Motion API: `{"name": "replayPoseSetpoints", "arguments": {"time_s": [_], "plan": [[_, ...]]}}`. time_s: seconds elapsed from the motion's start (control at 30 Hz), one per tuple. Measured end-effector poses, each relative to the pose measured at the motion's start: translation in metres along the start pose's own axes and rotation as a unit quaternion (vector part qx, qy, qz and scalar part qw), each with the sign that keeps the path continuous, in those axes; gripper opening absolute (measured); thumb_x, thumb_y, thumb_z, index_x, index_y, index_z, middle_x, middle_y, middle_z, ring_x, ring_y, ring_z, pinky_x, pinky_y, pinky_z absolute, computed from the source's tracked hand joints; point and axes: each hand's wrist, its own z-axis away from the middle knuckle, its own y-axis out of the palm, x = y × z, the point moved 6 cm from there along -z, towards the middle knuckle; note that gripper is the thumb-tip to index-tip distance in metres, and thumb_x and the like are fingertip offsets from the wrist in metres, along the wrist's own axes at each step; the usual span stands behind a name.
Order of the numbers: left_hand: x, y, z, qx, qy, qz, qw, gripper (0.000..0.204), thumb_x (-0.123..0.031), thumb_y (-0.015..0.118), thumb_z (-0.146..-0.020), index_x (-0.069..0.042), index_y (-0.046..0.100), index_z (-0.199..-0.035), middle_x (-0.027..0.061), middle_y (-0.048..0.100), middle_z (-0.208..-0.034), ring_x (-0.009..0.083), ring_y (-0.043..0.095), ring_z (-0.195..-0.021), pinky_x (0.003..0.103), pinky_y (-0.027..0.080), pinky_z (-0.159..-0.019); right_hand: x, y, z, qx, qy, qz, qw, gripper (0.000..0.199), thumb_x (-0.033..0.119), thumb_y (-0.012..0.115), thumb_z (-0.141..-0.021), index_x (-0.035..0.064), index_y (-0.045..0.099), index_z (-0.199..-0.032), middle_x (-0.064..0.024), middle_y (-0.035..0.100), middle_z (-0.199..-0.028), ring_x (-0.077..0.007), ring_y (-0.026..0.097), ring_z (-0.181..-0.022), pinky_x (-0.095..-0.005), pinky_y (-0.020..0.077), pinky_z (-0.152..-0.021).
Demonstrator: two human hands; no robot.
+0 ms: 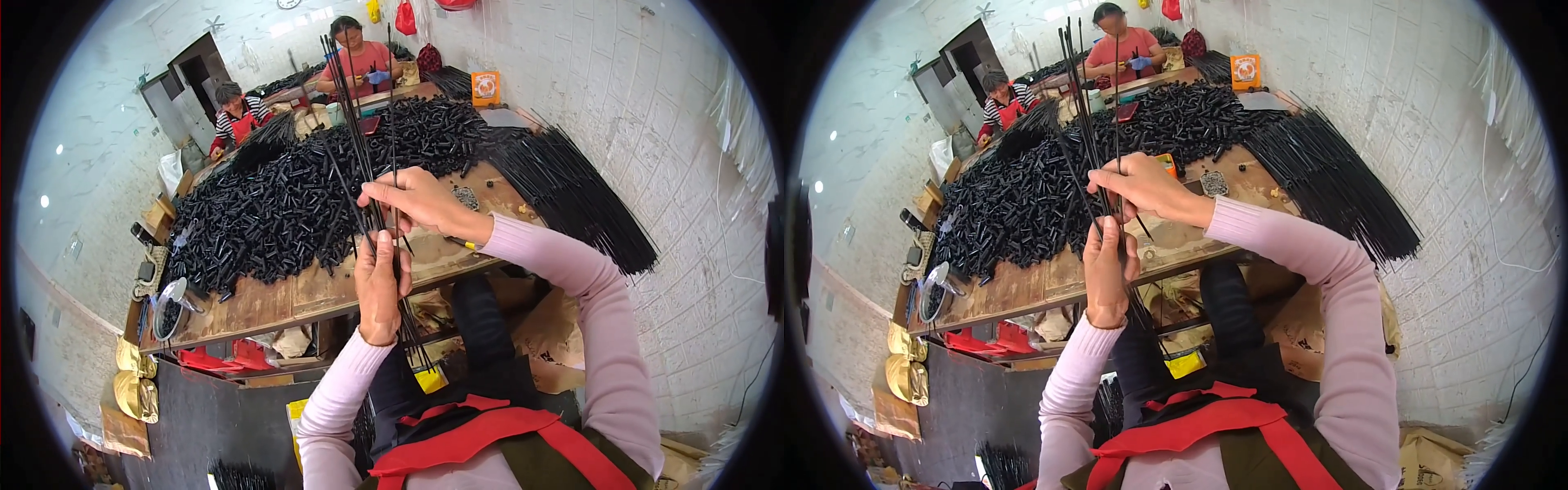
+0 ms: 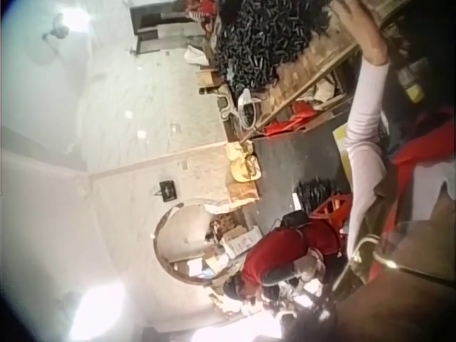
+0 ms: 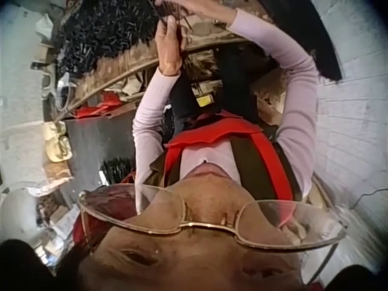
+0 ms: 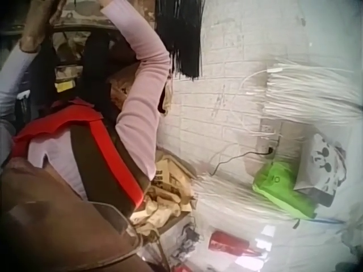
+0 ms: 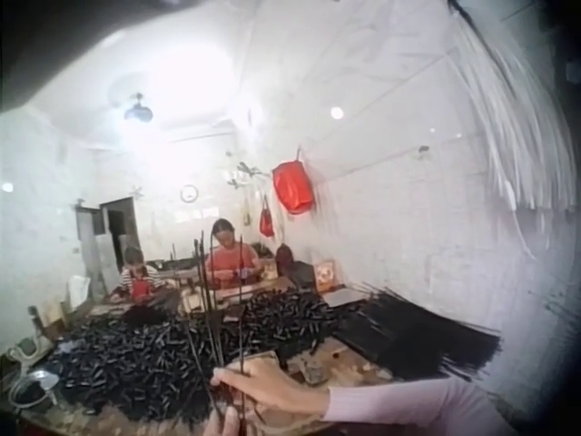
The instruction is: Assembling small sleeves and connectors onto multiple black cable rods at a factory workstation.
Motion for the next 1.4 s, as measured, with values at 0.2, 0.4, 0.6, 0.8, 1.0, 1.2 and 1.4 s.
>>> {"name": "replayPoseSetpoints", "arguments": {"time_s": [0.2, 0.4, 0.6, 0.8, 1.0, 1.2, 1.4], "plan": [[-0.018, -0.012, -0.008, 0.049, -0.003, -0.053, 0.997, 0.029, -0.031, 0.042, -0.106, -0.007, 0.054, -0.114, -0.0062, 0.035, -0.064, 0.0037, 0.030, -0.045, 0.020, 0.023, -0.041, 0.011, -0.034, 0.007, -0.057, 0.008, 0.193, 0.979, 0.045, 0.041, 0.054, -0.097, 0.0022, 0.068, -0.081, -0.0051, 0.065, -0.070, -0.0114, 0.059, -0.061, -0.0262, 0.0441, -0.056], [-0.002, 0.007, 0.014, 0.109, -0.066, -0.085, 0.988, 0.030, -0.030, 0.042, -0.106, -0.007, 0.052, -0.123, -0.0049, 0.039, -0.068, 0.0038, 0.032, -0.048, 0.019, 0.025, -0.043, 0.035, -0.099, -0.047, -0.212, -0.108, -0.117, 0.964, 0.036, 0.036, 0.056, -0.098, 0.0025, 0.064, -0.108, -0.0087, 0.068, -0.098, -0.0177, 0.067, -0.087, -0.0298, 0.0532, -0.081], [-0.001, 0.010, 0.066, 0.234, -0.208, 0.090, 0.945, 0.038, -0.021, 0.036, -0.106, 0.000, 0.040, -0.138, 0.0189, 0.059, -0.120, 0.0260, 0.062, -0.102, 0.040, 0.051, -0.094, 0.036, -0.032, -0.036, 0.061, -0.018, -0.277, 0.959, 0.038, 0.031, 0.064, -0.094, 0.0018, 0.056, -0.118, -0.0116, 0.067, -0.103, -0.0222, 0.068, -0.096, -0.0358, 0.0548, -0.088], [-0.008, 0.008, 0.079, 0.148, -0.186, 0.084, 0.968, 0.038, -0.023, 0.037, -0.106, 0.000, 0.042, -0.136, 0.0200, 0.059, -0.122, 0.0265, 0.064, -0.104, 0.040, 0.053, -0.090, 0.022, -0.003, 0.031, 0.101, 0.078, -0.074, 0.989, 0.039, 0.025, 0.067, -0.091, 0.0012, 0.059, -0.121, -0.0078, 0.067, -0.106, -0.0160, 0.064, -0.099, -0.0279, 0.0471, -0.086], [-0.005, 0.000, 0.088, 0.086, -0.150, 0.085, 0.981, 0.030, -0.023, 0.038, -0.106, -0.002, 0.047, -0.126, 0.0180, 0.063, -0.114, 0.0256, 0.067, -0.098, 0.039, 0.057, -0.084, 0.030, -0.008, 0.036, 0.123, 0.051, 0.003, 0.991, 0.029, 0.024, 0.065, -0.092, 0.0027, 0.062, -0.111, -0.0051, 0.067, -0.096, -0.0109, 0.063, -0.083, -0.0247, 0.0475, -0.072], [0.000, 0.001, 0.089, 0.050, -0.141, 0.066, 0.987, 0.025, -0.022, 0.041, -0.105, -0.003, 0.047, -0.122, 0.0173, 0.064, -0.111, 0.0259, 0.068, -0.096, 0.040, 0.058, -0.082, 0.029, 0.010, 0.039, 0.102, 0.074, 0.019, 0.992, 0.033, 0.029, 0.069, -0.089, 0.0055, 0.058, -0.107, -0.0021, 0.064, -0.085, -0.0096, 0.062, -0.073, -0.0238, 0.0449, -0.057], [0.001, -0.010, 0.088, 0.030, -0.125, 0.068, 0.989, 0.023, -0.021, 0.042, -0.105, -0.004, 0.047, -0.119, 0.0174, 0.064, -0.111, 0.0270, 0.067, -0.099, 0.041, 0.058, -0.082, 0.005, 0.027, 0.037, 0.168, 0.092, 0.064, 0.979, 0.035, 0.029, 0.071, -0.087, 0.0045, 0.056, -0.108, -0.0019, 0.062, -0.078, -0.0102, 0.061, -0.065, -0.0234, 0.0445, -0.056]]}}
